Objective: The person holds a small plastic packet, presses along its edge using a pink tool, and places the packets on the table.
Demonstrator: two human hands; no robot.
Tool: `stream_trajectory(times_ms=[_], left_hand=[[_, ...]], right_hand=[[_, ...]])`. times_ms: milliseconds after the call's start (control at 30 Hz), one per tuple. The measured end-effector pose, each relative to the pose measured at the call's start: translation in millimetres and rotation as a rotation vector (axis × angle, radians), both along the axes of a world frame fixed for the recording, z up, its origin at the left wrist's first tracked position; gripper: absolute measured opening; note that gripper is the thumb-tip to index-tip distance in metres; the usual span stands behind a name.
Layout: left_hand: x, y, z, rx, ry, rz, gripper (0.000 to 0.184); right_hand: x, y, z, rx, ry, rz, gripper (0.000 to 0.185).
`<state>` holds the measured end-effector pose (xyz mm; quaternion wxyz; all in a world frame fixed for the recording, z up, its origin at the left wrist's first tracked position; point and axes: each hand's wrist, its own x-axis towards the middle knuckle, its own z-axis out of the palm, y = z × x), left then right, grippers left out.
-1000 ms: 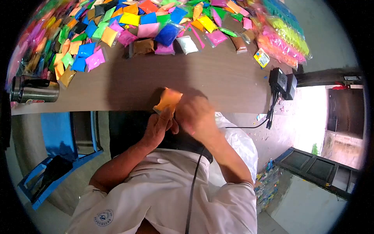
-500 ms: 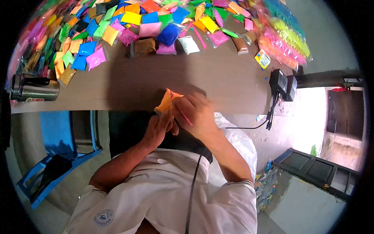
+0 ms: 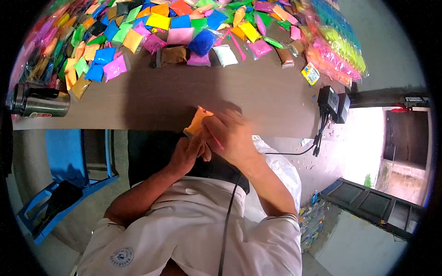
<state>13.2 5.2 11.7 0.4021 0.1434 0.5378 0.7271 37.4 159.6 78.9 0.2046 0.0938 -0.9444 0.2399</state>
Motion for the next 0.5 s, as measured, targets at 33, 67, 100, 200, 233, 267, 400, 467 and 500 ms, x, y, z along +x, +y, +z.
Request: stream_trajectory(times_ms=[33,67,100,200,233,267,400,467,500], left_hand=[[-2.3,1.2,1.9,0.003,0.003,-0.001,0.06],[-3.5,1.7,3.4,0.004,0.017,-0.001,0.06],[-3.5,1.3,3.8,0.006,0.032,0.003,0.06],[-3.0,-0.9,-0.3,-0.007,0.018,-0.018,0.056],[-2.4,-2.1,-0.4,-0.009,0.019,-0.017,0.056],[-1.4,-2.2,-0.3,-0.016,0.038,-0.016,0.058],[-2.0,0.6,3.2,0.006,0.011,0.002,0.061],[-1.5,-1.8,-1.0,-0.004,0.041,-0.01,0.058],[-1.9,-1.5,-2.3,-0.016,0.069,-0.029,0.055]], right_hand=[[-4.5,7.6,-5.7,0.003,0.003,-0.001,0.016],[-10.7,20.5,-16.4,0.03,0.06,-0.061,0.017],[-15.7,24.8,-17.4,0.056,0.118,-0.116,0.017],[-11.3,22.7,-5.9,0.012,0.095,-0.092,0.014],[-9.6,16.2,-2.4,0.01,0.096,-0.092,0.014],[-8.4,7.7,0.3,0.007,0.056,-0.043,0.014],[-20.7,29.0,-15.7,0.052,0.048,-0.109,0.012],[-15.5,26.8,-9.3,0.002,0.031,-0.06,0.014],[-13.2,23.3,-1.2,-0.049,0.012,-0.017,0.015]])
